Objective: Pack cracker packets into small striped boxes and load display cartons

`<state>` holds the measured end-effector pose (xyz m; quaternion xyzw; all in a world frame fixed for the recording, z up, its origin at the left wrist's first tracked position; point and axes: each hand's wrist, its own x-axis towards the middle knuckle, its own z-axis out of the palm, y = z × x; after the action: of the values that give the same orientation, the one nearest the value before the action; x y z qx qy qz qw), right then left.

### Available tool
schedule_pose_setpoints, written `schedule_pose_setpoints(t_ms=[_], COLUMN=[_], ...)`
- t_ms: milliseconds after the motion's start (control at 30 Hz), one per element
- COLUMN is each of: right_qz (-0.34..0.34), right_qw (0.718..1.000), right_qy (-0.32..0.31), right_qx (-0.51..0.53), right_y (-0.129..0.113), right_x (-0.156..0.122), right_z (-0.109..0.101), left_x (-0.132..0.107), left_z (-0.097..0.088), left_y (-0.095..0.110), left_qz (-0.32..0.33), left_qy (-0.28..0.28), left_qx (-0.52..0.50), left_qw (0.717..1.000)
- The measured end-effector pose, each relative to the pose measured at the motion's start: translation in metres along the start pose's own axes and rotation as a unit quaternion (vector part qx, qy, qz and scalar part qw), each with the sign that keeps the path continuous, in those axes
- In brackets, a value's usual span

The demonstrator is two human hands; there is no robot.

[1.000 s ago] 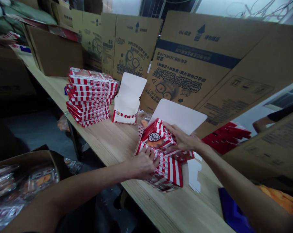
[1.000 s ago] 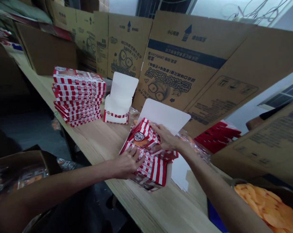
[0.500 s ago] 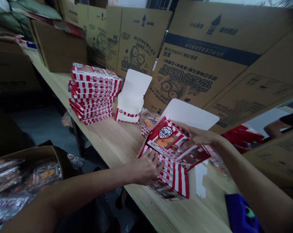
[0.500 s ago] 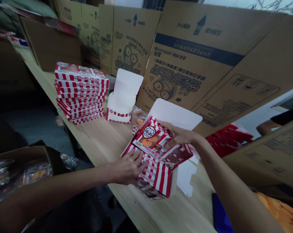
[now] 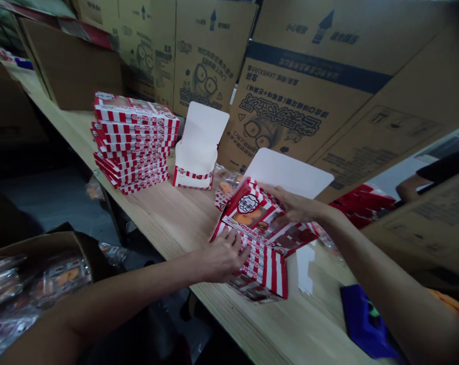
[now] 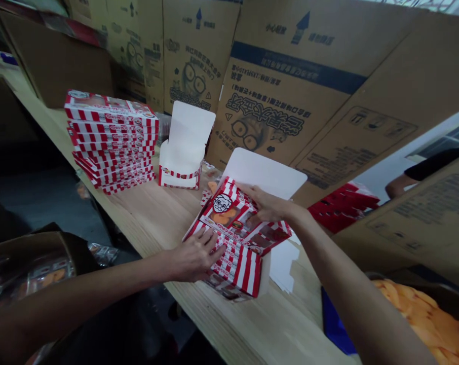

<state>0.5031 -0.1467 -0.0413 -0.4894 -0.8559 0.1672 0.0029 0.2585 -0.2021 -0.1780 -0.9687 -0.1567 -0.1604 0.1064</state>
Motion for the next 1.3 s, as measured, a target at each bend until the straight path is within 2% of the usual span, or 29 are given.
schedule_pose_setpoints(t_ms=[100, 233, 467, 567, 667, 733, 800, 833, 900, 1000, 1133, 1300], right_qz=[0.036, 0.083, 0.073, 0.067, 0.066, 0.117, 0.211, 0.260, 0.340, 0.385, 0.373, 0.366], right_qw=[0.998, 0.991, 0.996, 0.997, 0.996, 0.987, 0.967, 0.954, 0.931, 0.915, 0.914, 0.907], right_qy=[-0.016, -0.036, -0.023, 0.005, 0.061, 0.110, 0.139, 0.142, 0.132, 0.124, 0.158, 0.203], right_qx=[-0.038, -0.104, -0.050, -0.035, -0.007, 0.022, 0.039, 0.041, 0.030, 0.004, -0.019, -0.053], right_y=[-0.011, -0.020, -0.003, 0.000, -0.010, -0.023, -0.037, -0.043, -0.052, -0.056, -0.055, -0.056], right_x=[0.011, 0.022, 0.014, 0.011, 0.003, -0.004, -0.007, -0.006, 0.000, 0.011, 0.016, 0.012], right_z=[0.012, 0.039, 0.078, 0.086, 0.088, 0.089, 0.093, 0.096, 0.106, 0.126, 0.144, 0.152], left_x=[0.000, 0.001, 0.000, 0.000, 0.003, 0.011, 0.024, 0.031, 0.046, 0.060, 0.061, 0.060], left_z=[0.003, 0.004, 0.005, 0.000, -0.015, -0.028, -0.034, -0.034, -0.027, -0.010, 0.000, 0.003], left_y=[0.001, 0.001, 0.001, 0.002, -0.005, -0.018, -0.038, -0.048, -0.065, -0.078, -0.076, -0.071], left_qz=[-0.003, -0.008, -0.001, -0.006, -0.022, -0.060, -0.104, -0.114, -0.107, -0.069, -0.049, -0.035], left_qy=[-0.002, -0.002, -0.002, -0.011, -0.032, -0.022, 0.000, -0.006, -0.070, -0.180, -0.180, -0.172], left_qx=[0.004, -0.005, -0.013, -0.021, -0.080, -0.112, -0.096, -0.080, -0.060, -0.047, -0.012, 0.035], left_qw=[1.000, 1.000, 1.000, 1.000, 0.996, 0.992, 0.990, 0.990, 0.990, 0.980, 0.982, 0.984])
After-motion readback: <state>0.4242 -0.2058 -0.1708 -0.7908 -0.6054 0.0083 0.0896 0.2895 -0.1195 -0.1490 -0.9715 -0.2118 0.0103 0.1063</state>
